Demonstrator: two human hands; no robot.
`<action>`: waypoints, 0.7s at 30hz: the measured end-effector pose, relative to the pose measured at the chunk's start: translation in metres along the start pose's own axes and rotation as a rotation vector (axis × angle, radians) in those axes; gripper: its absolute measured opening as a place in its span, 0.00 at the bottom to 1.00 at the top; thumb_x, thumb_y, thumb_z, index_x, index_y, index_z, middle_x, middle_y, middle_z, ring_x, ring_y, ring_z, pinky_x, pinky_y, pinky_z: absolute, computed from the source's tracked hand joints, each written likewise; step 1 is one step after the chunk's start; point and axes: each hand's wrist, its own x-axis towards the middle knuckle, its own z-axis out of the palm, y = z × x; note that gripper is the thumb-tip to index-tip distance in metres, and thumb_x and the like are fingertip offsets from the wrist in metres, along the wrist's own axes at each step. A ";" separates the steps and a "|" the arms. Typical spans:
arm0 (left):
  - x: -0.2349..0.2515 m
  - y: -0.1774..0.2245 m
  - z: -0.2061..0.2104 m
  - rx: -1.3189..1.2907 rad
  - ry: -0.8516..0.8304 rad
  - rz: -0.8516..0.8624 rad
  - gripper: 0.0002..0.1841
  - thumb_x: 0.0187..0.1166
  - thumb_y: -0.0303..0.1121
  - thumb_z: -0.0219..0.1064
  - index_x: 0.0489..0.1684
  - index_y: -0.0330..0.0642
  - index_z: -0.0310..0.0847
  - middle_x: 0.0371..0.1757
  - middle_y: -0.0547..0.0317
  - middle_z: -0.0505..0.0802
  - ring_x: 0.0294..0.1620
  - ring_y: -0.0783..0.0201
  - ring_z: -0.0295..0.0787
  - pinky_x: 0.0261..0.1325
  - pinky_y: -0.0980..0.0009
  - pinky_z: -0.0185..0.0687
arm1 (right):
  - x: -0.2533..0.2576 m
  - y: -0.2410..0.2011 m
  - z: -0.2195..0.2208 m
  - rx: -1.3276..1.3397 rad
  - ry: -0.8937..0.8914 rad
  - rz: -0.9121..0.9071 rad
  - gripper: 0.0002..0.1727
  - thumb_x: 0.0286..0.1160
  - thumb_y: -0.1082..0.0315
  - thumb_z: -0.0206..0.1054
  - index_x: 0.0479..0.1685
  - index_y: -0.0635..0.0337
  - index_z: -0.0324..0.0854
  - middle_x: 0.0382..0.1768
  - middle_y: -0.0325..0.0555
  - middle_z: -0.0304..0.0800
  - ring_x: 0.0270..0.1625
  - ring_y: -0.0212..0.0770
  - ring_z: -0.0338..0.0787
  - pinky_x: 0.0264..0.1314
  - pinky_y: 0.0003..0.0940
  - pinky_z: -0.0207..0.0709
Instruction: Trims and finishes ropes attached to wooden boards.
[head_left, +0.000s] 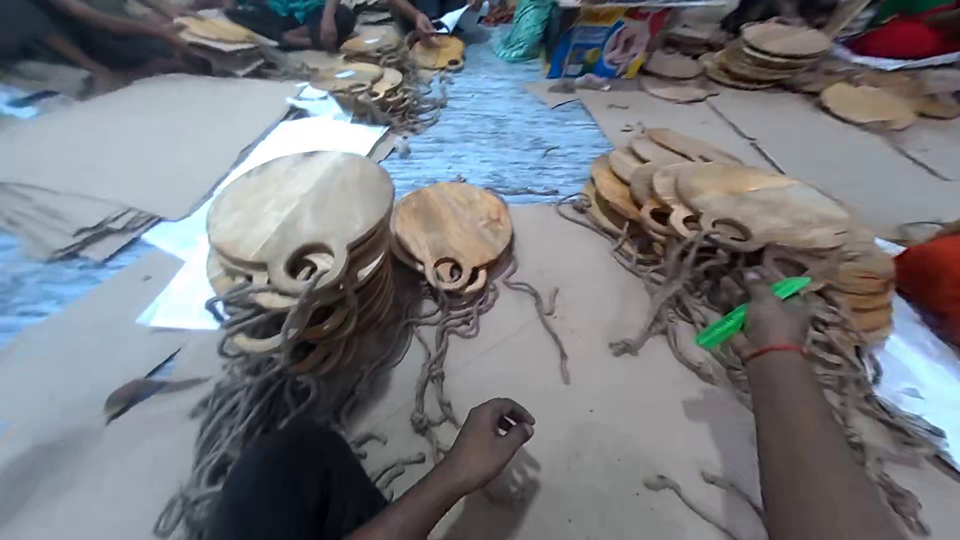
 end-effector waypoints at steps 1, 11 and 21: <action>0.000 0.001 0.000 0.012 0.013 0.007 0.15 0.85 0.36 0.63 0.59 0.35 0.86 0.54 0.50 0.91 0.48 0.64 0.89 0.55 0.66 0.85 | -0.027 0.012 0.008 -0.051 -0.053 0.002 0.24 0.88 0.57 0.61 0.77 0.58 0.71 0.56 0.45 0.85 0.46 0.34 0.86 0.49 0.35 0.82; -0.001 0.007 -0.006 0.000 0.226 0.058 0.13 0.87 0.35 0.61 0.53 0.36 0.88 0.44 0.54 0.92 0.42 0.68 0.88 0.50 0.71 0.84 | -0.248 0.125 0.082 -1.086 -0.416 -0.065 0.29 0.74 0.61 0.75 0.75 0.59 0.79 0.69 0.64 0.82 0.70 0.67 0.82 0.67 0.62 0.77; 0.001 0.023 -0.021 0.292 0.122 -0.367 0.21 0.88 0.38 0.55 0.75 0.41 0.76 0.63 0.43 0.91 0.65 0.44 0.88 0.68 0.40 0.80 | -0.247 0.068 0.192 -0.340 -0.696 0.249 0.16 0.87 0.66 0.64 0.63 0.69 0.82 0.55 0.60 0.89 0.51 0.50 0.91 0.58 0.47 0.84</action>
